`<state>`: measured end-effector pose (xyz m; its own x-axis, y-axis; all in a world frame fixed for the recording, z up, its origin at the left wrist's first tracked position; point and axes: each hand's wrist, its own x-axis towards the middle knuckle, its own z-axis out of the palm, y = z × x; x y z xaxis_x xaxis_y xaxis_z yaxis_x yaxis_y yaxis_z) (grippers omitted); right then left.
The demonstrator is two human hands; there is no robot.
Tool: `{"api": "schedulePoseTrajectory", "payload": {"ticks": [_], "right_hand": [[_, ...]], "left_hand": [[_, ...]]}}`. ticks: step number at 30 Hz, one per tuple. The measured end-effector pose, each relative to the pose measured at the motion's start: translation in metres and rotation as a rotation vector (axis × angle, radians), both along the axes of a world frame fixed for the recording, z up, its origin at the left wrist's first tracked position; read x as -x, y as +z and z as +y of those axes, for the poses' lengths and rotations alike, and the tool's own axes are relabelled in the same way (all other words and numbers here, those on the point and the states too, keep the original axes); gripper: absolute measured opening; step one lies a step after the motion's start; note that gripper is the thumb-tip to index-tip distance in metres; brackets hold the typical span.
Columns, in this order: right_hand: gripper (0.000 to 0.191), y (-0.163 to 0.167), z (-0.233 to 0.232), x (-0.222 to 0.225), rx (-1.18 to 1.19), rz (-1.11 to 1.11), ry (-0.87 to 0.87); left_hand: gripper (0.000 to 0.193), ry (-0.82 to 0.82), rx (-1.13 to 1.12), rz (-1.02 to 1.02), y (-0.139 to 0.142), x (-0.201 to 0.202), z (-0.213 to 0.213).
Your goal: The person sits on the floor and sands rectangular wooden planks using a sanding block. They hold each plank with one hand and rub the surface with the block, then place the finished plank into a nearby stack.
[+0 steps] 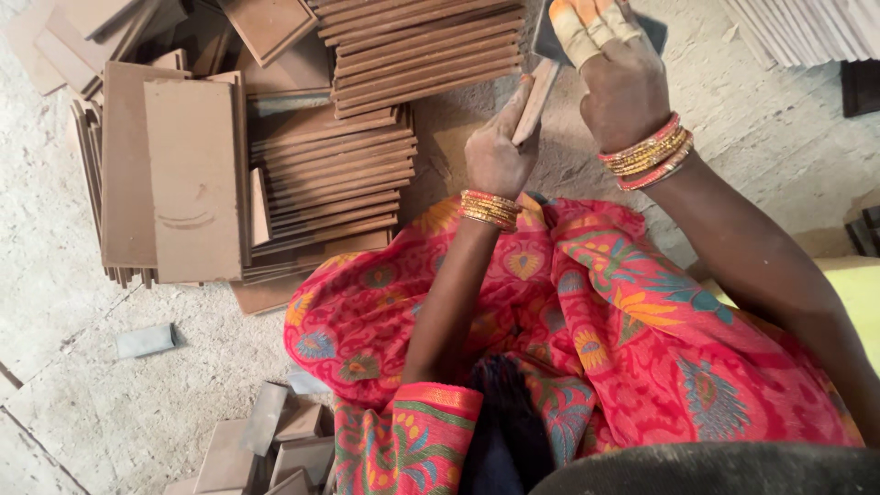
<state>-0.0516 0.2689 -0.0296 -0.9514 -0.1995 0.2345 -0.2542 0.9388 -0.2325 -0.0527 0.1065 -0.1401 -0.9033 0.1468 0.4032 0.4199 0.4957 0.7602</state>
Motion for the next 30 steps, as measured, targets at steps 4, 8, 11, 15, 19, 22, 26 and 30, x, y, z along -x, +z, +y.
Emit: {"api": "schedulePoseTrajectory", "payload": {"ticks": [4,8,11,15,19,22,26,30], "right_hand": [[0.052,0.007,-0.03,-0.034,0.22,0.264,0.246],[0.046,0.013,-0.054,-0.052,0.153,0.201,0.222],[0.05,0.019,-0.031,-0.021,0.128,0.187,0.189],[0.06,0.021,-0.01,-0.007,0.089,0.209,0.151],[0.055,0.011,-0.036,-0.048,0.062,0.158,0.196],[0.054,0.01,-0.039,-0.05,0.129,0.129,0.189],[0.056,0.024,-0.016,-0.016,0.058,0.123,0.13],[0.059,0.033,-0.029,-0.025,0.09,0.168,0.173]], "left_hand": [[0.043,0.03,-0.053,-0.078,-0.001,0.005,-0.005],[0.032,-0.031,-0.031,-0.218,-0.004,0.008,-0.014],[0.03,0.042,0.06,-0.102,-0.002,0.003,-0.008],[0.045,0.026,-0.016,-0.057,0.004,-0.007,0.001],[0.036,0.012,0.039,-0.066,0.003,-0.005,-0.004],[0.038,-0.007,0.013,-0.055,0.0,-0.006,-0.008],[0.043,0.044,-0.016,-0.006,0.002,-0.01,-0.002],[0.024,0.097,0.038,-0.064,0.002,-0.006,-0.001]]}}
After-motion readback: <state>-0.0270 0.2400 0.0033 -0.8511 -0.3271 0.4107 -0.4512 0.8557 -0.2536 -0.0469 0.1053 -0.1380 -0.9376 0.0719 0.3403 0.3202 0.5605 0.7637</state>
